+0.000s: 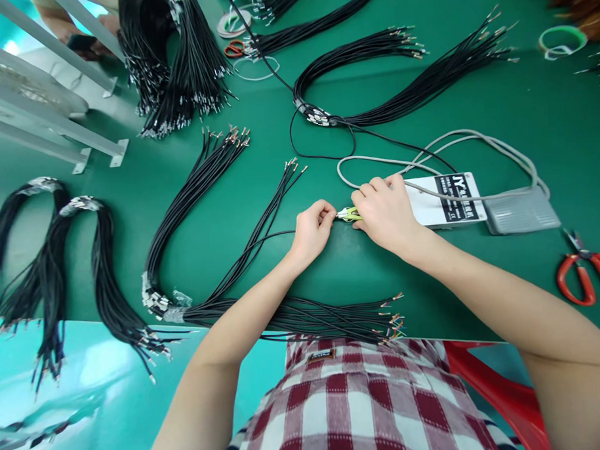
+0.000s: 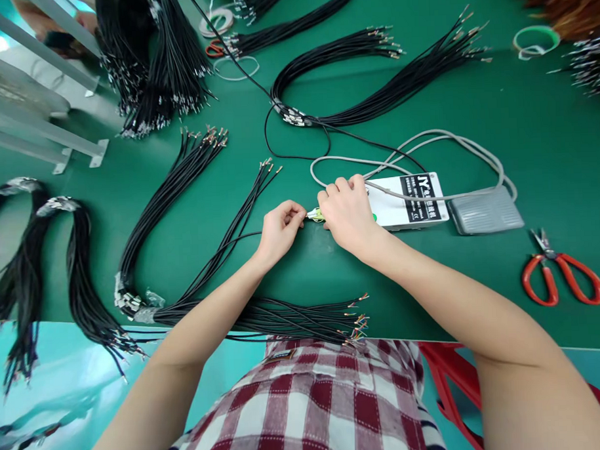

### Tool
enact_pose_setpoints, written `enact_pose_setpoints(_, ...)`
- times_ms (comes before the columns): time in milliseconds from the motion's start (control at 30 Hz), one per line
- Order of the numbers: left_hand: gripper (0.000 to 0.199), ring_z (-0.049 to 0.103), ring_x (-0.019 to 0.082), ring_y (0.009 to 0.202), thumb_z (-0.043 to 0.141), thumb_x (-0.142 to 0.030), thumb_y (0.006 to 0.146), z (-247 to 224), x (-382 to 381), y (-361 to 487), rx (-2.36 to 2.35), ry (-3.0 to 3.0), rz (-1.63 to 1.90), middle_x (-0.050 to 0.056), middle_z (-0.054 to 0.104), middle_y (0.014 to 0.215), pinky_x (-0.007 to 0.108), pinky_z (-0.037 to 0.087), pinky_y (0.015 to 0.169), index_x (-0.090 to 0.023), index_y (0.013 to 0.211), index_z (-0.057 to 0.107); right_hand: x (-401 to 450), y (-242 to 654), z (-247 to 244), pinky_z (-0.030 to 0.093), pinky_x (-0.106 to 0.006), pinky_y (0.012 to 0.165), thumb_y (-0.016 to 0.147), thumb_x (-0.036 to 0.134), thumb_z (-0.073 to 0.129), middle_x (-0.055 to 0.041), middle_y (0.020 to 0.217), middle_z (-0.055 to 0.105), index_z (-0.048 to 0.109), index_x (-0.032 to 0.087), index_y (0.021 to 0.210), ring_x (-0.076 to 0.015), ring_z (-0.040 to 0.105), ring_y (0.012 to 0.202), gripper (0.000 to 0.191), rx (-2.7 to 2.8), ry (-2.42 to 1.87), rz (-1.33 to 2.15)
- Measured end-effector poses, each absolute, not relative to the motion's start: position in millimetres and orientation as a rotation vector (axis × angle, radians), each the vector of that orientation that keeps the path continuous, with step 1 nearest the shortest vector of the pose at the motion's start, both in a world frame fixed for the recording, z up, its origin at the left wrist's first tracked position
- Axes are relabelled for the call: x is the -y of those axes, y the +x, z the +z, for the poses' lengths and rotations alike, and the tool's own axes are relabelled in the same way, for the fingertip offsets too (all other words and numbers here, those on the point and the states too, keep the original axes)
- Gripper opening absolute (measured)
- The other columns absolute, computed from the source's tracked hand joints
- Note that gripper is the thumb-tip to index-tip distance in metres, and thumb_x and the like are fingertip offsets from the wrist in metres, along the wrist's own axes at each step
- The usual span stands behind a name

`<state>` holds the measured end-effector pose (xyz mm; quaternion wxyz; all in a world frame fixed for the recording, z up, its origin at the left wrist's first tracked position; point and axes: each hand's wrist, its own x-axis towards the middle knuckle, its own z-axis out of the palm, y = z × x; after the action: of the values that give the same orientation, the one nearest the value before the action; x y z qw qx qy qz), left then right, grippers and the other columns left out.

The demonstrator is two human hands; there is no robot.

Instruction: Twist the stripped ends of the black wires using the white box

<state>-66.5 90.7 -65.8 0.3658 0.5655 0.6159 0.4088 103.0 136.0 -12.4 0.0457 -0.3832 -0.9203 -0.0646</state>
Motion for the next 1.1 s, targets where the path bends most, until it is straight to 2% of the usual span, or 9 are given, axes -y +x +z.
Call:
enact_pose_setpoints(100, 0.011, 0.052, 0.011, 0.057, 0.054, -0.019, 0.087, -66.5, -90.1, -66.4, -1.583, 1.45, 1.059, -0.003, 0.057, 0.066, 0.023, 0.039, 0.058, -0.019, 0.078, 0.059, -124.7, 119.9, -3.2, 0.033, -0.048, 0.087, 0.091, 0.039, 0.067, -0.0144, 0.11, 0.072, 0.066, 0.019, 0.105, -0.0349, 0.055, 0.107, 0.025, 2.736, -1.085, -0.055)
enact_pose_setpoints(167, 0.01, 0.053, 0.011, 0.057, 0.054, -0.019, 0.087, -66.1, -90.1, -66.7, -1.583, 1.437, 1.058, -0.003, 0.058, 0.066, 0.023, 0.039, 0.058, -0.019, 0.078, 0.059, -112.0, 141.6, -0.7, 0.033, -0.048, 0.093, 0.096, 0.034, 0.06, -0.0117, 0.121, 0.07, 0.064, 0.021, 0.114, -0.0328, 0.056, 0.117, 0.022, 2.638, -1.066, 0.011)
enact_pose_setpoints(267, 0.011, 0.054, 0.011, 0.057, 0.054, -0.018, 0.086, -64.9, -90.6, -67.0, -1.583, 1.428, 1.055, -0.003, 0.058, 0.063, 0.022, 0.039, 0.058, -0.019, 0.077, 0.06, -89.6, 178.0, -8.4, 0.038, -0.046, 0.095, 0.099, 0.023, 0.05, -0.0085, 0.121, 0.072, 0.061, 0.024, 0.116, -0.0287, 0.061, 0.117, 0.021, 2.322, -1.2, 0.009)
enact_pose_setpoints(400, 0.011, 0.055, 0.011, 0.056, 0.054, -0.016, 0.085, -63.3, -91.1, -65.9, -1.589, 1.428, 1.067, -0.003, 0.058, 0.063, 0.022, 0.04, 0.058, -0.019, 0.076, 0.06, -67.6, 202.2, -33.6, 0.04, -0.047, 0.101, 0.096, 0.019, 0.052, -0.0075, 0.128, 0.07, 0.058, 0.025, 0.118, -0.0284, 0.059, 0.125, 0.024, 2.226, -1.231, 0.035)
enact_pose_setpoints(733, 0.009, 0.055, 0.011, 0.059, 0.058, -0.018, 0.085, -62.6, -87.7, -86.5, -1.677, 1.436, 1.078, -0.003, 0.059, 0.065, 0.023, 0.041, 0.06, -0.018, 0.077, 0.061, -76.0, 204.2, -63.7, 0.036, -0.047, 0.103, 0.092, 0.018, 0.057, -0.0041, 0.115, 0.076, 0.059, 0.027, 0.118, -0.0251, 0.065, 0.115, 0.028, 2.168, -1.228, -0.054)
enact_pose_setpoints(867, 0.009, 0.056, 0.011, 0.061, 0.062, -0.023, 0.086, -29.3, -54.3, -77.4, -1.544, 1.284, 1.159, -0.001, 0.059, 0.067, 0.022, 0.043, 0.059, -0.018, 0.079, 0.061, -68.1, 203.8, -57.5, 0.043, -0.048, 0.103, 0.091, 0.016, 0.058, -0.0067, 0.119, 0.074, 0.055, 0.027, 0.124, -0.0267, 0.061, 0.123, 0.034, 2.077, -1.126, 0.007)
enact_pose_setpoints(967, 0.019, 0.054, 0.01, 0.057, 0.064, -0.036, 0.09, -0.9, -3.7, -42.5, -1.246, 1.105, 0.983, 0.001, 0.063, 0.071, 0.022, 0.043, 0.055, -0.017, 0.089, 0.063, -59.1, 201.6, -57.6, 0.048, -0.049, 0.1, 0.088, 0.012, 0.061, -0.0069, 0.118, 0.074, 0.054, 0.027, 0.12, -0.0273, 0.063, 0.119, 0.036, 2.011, -1.014, 0.094)
enact_pose_setpoints(1033, 0.029, 0.062, 0.012, 0.065, 0.062, -0.045, 0.092, 4.1, 21.7, -22.5, -0.976, 0.997, 0.791, 0.005, 0.066, 0.082, 0.025, 0.051, 0.063, -0.016, 0.097, 0.061, -55.3, 200.0, -60.6, 0.05, -0.049, 0.097, 0.087, 0.009, 0.062, -0.008, 0.117, 0.074, 0.056, 0.026, 0.118, -0.0276, 0.066, 0.115, 0.035, 2.023, -0.951, 0.166)
enact_pose_setpoints(1100, 0.037, 0.068, 0.018, 0.084, 0.065, -0.046, 0.089, -3.4, 26.2, -22.5, -0.893, 1.091, 0.735, 0.01, 0.068, 0.096, 0.031, 0.055, 0.076, -0.017, 0.111, 0.058, -53.8, 198.8, -64.6, 0.052, -0.049, 0.095, 0.086, 0.008, 0.063, -0.0092, 0.116, 0.075, 0.058, 0.024, 0.116, -0.028, 0.067, 0.112, 0.034, 2.044, -0.913, 0.225)
